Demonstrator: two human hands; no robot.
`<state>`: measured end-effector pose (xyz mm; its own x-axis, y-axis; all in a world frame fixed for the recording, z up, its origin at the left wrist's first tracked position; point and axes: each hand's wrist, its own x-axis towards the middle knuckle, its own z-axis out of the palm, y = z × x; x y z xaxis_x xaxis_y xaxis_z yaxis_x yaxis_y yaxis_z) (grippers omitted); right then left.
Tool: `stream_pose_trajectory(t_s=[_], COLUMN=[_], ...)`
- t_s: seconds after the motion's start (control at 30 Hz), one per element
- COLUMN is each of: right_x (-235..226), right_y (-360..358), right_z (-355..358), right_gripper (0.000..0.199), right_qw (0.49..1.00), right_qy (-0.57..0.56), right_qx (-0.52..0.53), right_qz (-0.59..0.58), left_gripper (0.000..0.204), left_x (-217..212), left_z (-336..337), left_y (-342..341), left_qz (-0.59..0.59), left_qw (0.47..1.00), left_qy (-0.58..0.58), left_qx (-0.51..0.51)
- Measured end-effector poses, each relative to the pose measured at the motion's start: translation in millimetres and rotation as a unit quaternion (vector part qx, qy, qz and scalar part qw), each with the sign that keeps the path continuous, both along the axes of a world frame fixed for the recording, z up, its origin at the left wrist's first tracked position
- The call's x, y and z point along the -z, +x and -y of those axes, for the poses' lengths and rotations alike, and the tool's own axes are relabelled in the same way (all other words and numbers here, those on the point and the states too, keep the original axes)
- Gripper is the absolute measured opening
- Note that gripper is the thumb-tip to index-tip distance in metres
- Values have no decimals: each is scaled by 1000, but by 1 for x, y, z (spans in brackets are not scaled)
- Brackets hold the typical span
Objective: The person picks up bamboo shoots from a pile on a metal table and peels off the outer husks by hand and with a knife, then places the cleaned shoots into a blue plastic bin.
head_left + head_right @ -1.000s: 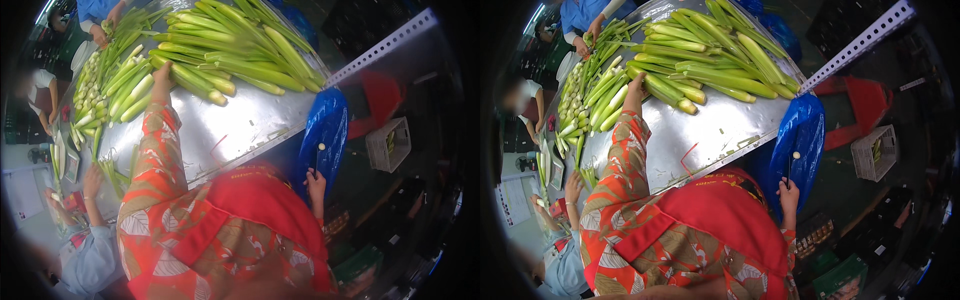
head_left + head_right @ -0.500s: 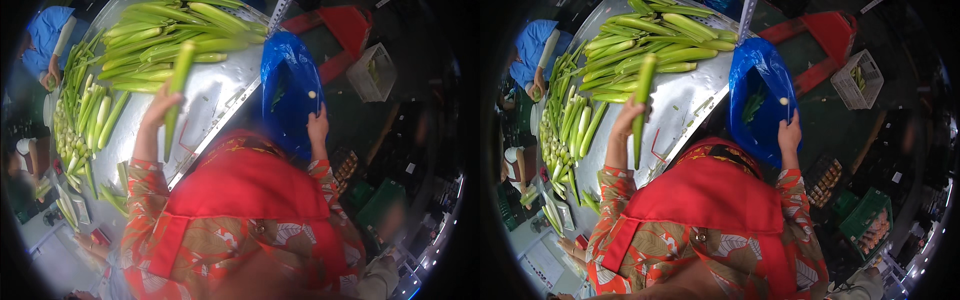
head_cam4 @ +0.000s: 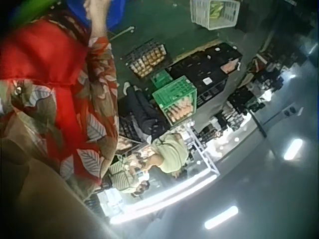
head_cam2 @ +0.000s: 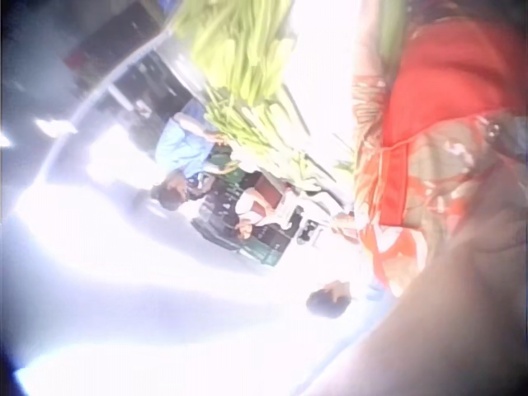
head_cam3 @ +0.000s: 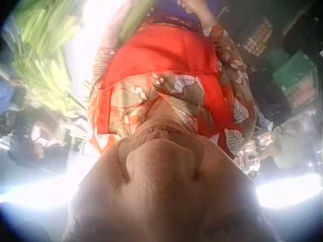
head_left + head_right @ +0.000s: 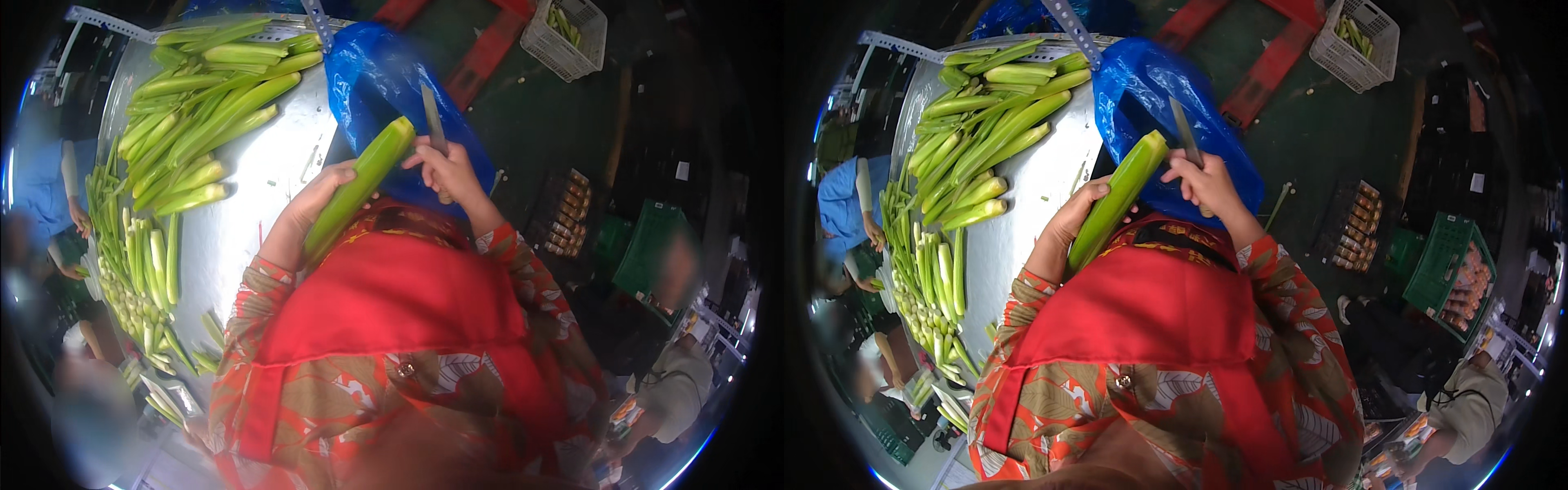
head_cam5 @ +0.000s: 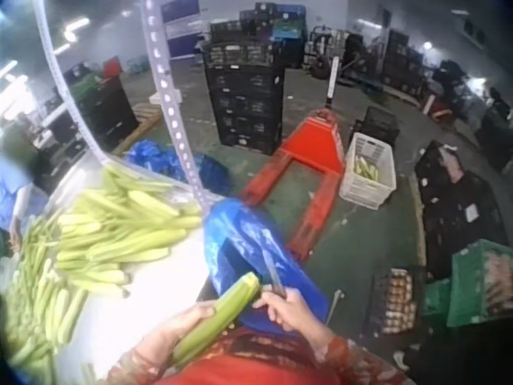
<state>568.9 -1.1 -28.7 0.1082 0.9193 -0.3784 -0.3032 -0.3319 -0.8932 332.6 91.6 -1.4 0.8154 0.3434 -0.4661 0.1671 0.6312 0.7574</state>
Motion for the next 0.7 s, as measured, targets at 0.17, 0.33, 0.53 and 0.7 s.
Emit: stream_pose_trajectory(t_s=[0.17,0.33,0.53,0.7], right_x=[-11,-9,-29,-90], right_y=[-10,-5,26,97], right_z=[-6,-5,4,34], right_gripper=[28,21,22,23], right_qw=[999,999,988,927], right_qy=[32,16,27,168], right_qx=[24,37,143,329], right_qz=[-6,-3,-42,58], left_gripper=[62,61,52,61], left_x=[-6,-12,5,-1], left_z=[8,2,-23,-25], left_y=[20,18,-6,-13], left_qz=[-35,-94,-78,-50], left_qw=[987,991,990,997], left_qy=[155,98,-110,-26], left_qx=[3,2,-49,-60])
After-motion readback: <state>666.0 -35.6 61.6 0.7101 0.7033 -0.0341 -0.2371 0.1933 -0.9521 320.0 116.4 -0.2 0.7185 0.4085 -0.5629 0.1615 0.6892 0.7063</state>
